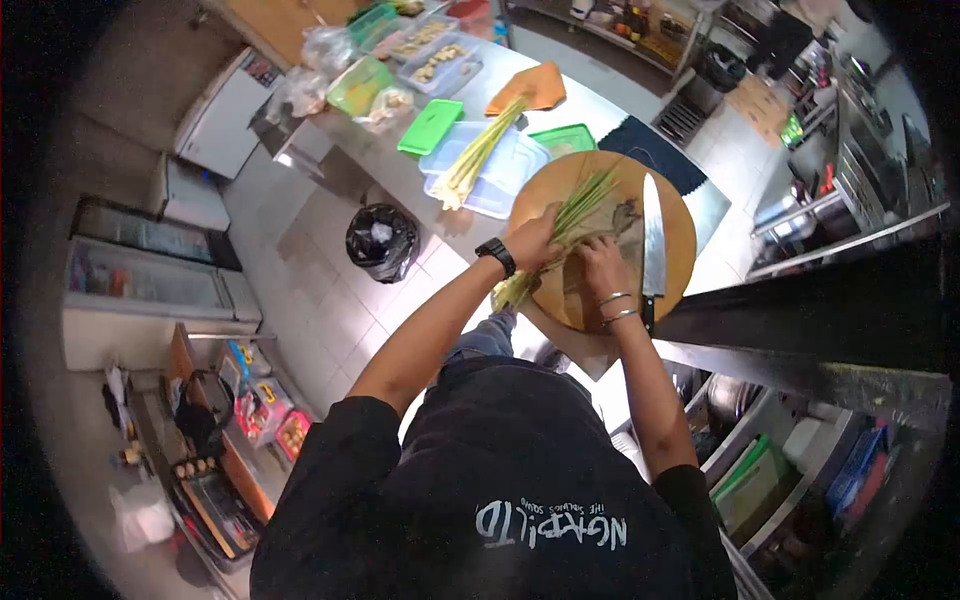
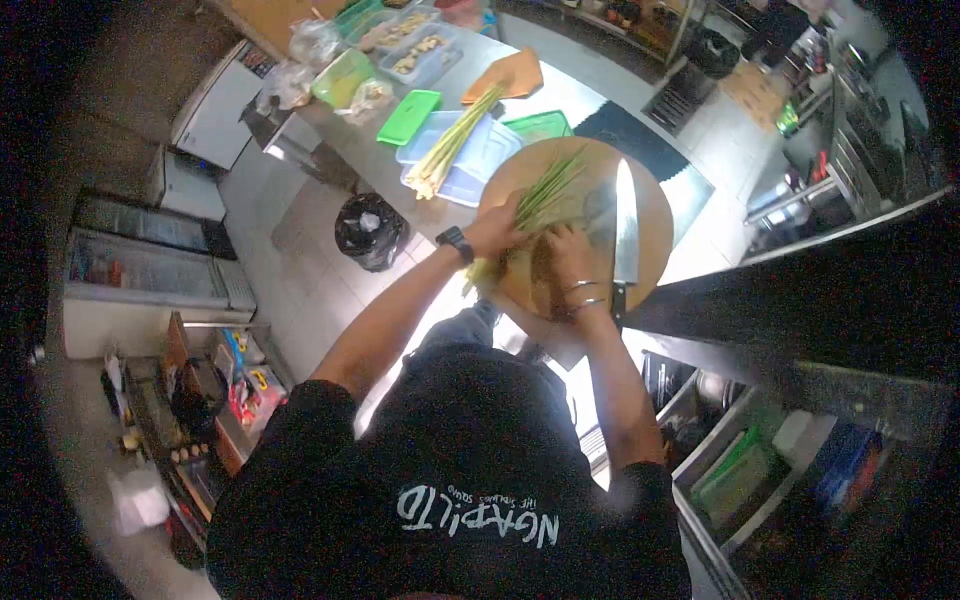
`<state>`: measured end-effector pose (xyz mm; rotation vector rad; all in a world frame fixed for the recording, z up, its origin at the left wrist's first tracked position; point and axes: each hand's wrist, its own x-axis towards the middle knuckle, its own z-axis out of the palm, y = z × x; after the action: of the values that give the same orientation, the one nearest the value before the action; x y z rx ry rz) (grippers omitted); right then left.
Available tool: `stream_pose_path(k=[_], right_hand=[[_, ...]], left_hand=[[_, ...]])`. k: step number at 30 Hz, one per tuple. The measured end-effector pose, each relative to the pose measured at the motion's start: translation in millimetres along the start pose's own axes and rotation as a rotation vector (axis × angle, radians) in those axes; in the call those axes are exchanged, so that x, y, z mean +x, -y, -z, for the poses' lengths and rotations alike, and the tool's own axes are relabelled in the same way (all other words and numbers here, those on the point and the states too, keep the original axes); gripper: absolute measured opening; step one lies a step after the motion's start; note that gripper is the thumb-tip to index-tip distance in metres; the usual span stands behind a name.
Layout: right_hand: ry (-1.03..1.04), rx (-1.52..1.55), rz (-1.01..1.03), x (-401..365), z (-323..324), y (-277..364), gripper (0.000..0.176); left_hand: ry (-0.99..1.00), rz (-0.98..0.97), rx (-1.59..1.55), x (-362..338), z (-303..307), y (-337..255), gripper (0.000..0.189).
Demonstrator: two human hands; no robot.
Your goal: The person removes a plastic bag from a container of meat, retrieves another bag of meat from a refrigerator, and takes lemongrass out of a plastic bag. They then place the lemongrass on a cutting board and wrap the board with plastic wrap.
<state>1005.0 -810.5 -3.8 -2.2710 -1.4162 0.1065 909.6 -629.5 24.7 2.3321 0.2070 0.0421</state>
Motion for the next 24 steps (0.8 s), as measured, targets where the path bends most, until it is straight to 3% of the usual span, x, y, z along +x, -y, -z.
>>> stream_pose_path(k=[1,5,7,8,10,11,13,14,16,18,19,20,22,24], right_hand=[[-0.106,-0.017,0.080,-1.4,4.0,2.4,0.028],[-0.184,-0.182,0.192,5.8,1.5,-1.4,0.018],[-0.048,0.007,-0.137,-6.8,5.1,-3.8,0.013],[-0.036,0.013,-0.116,-8.9,2.1,4.6,0.013],[-0.248,0.195,-0.333,-8.2,-2.5,19.9,0.009],[-0.239,0.193,-0.321,-2.0,-5.0,30.9,0.009],[-0.170,0.979,-0.568,12.7,-17.0,62.6,0.015],[-0.156,0.976,-0.564,24.7,-22.2,91.8,0.015],[-0.215,1.489,-0.453,52.6,-37.8,158.3,0.020],[0.010,1.266,-0.430,72.5,-76.9,187.0,0.021],[0.066,1.032,-0.401,91.1,-72.2,222.8,0.022],[-0.012,1.190,-0.371,107.2,-92.4,250.3,0.024],[0.099,1.214,-0.430,136.6,-135.4,289.4,0.026],[0.284,1.282,-0.684,178.8,-145.6,351.5,0.014]], left_hand=[[-0.020,-0.025,-0.009,-2.5,-1.6,11.9,0.083],[-0.129,-0.061,-0.024,-10.8,14.0,34.7,0.084],[-0.119,0.112,-0.291,-28.2,34.6,8.6,0.084],[-0.138,0.128,-0.292,-34.7,38.2,11.0,0.084],[-0.241,-0.004,-0.338,-45.9,47.1,15.5,0.084],[-0.116,0.168,-0.530,-56.0,66.9,0.2,0.081],[-0.207,0.086,-0.574,-66.8,65.1,19.5,0.080],[-0.290,-0.001,-0.607,-74.1,66.3,30.1,0.079],[-0.397,0.096,-0.562,-96.7,76.0,48.3,0.078],[-0.526,0.142,-0.632,-118.1,93.3,67.4,0.075],[-0.655,-0.010,-0.542,-124.3,99.9,89.5,0.071],[-0.656,0.100,-0.505,-139.1,109.2,110.4,0.068],[-0.764,0.191,-0.500,-166.8,133.1,157.3,0.064],[-0.686,0.481,-0.683,-201.0,177.5,185.6,0.062]])
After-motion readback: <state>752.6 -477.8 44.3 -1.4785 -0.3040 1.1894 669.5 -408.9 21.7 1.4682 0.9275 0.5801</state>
